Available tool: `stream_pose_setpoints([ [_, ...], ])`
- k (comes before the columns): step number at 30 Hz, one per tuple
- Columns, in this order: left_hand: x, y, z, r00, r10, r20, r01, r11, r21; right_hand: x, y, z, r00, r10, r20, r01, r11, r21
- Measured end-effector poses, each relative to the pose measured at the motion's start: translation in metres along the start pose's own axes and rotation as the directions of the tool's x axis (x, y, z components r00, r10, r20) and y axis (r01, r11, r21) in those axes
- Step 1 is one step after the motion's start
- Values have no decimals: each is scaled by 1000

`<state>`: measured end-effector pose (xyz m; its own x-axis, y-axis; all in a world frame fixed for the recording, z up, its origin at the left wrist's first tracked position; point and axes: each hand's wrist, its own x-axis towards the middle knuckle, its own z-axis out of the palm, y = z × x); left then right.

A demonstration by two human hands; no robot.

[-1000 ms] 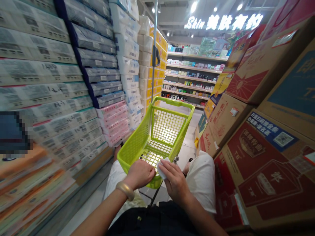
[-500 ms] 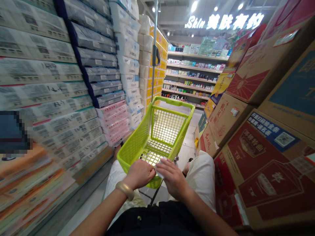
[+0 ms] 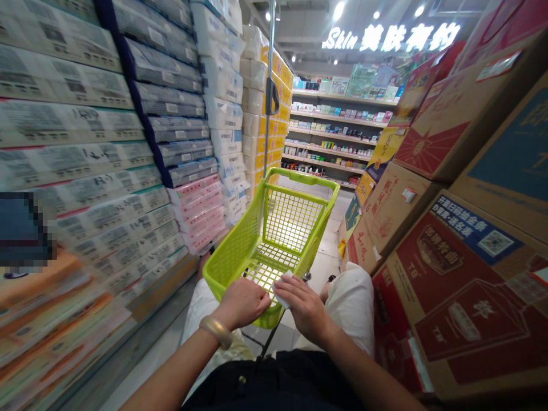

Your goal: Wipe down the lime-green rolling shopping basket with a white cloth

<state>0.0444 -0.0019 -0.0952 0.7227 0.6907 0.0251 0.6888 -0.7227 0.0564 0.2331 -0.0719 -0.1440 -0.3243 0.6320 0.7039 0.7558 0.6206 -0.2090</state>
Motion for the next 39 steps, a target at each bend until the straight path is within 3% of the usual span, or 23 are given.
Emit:
stream_pose_setpoints([
  [6,1,1,1,1000,2,-2,-2,1000,4,12,21,-7,986,134,-96,-138,990,-37],
  [13,-1,0,-1,1000,8,12,-8,1000,3,1,1,-5,999,-5,41,5,1000,20],
  [19,0,1,-2,999,5,35,-6,1000,17,13,27,-12,986,140,-86,-142,990,-21],
  [25,-3,-6,-1,998,55,42,-56,998,14,0,-8,-1,1000,10,3,-10,1000,27],
  [28,-5,-11,-2,995,87,40,-88,996,14,0,-11,-3,997,-47,56,45,998,43],
  [34,-6,-10,0,994,109,9,-109,994,14,15,20,-14,990,131,-51,-133,990,-43],
  [36,-6,-10,1,993,118,1,-118,993,8,15,16,-13,986,159,-51,-161,986,-52],
  [39,-6,-13,3,991,131,-8,-131,991,-3,10,-3,-6,996,93,17,-92,996,-16],
])
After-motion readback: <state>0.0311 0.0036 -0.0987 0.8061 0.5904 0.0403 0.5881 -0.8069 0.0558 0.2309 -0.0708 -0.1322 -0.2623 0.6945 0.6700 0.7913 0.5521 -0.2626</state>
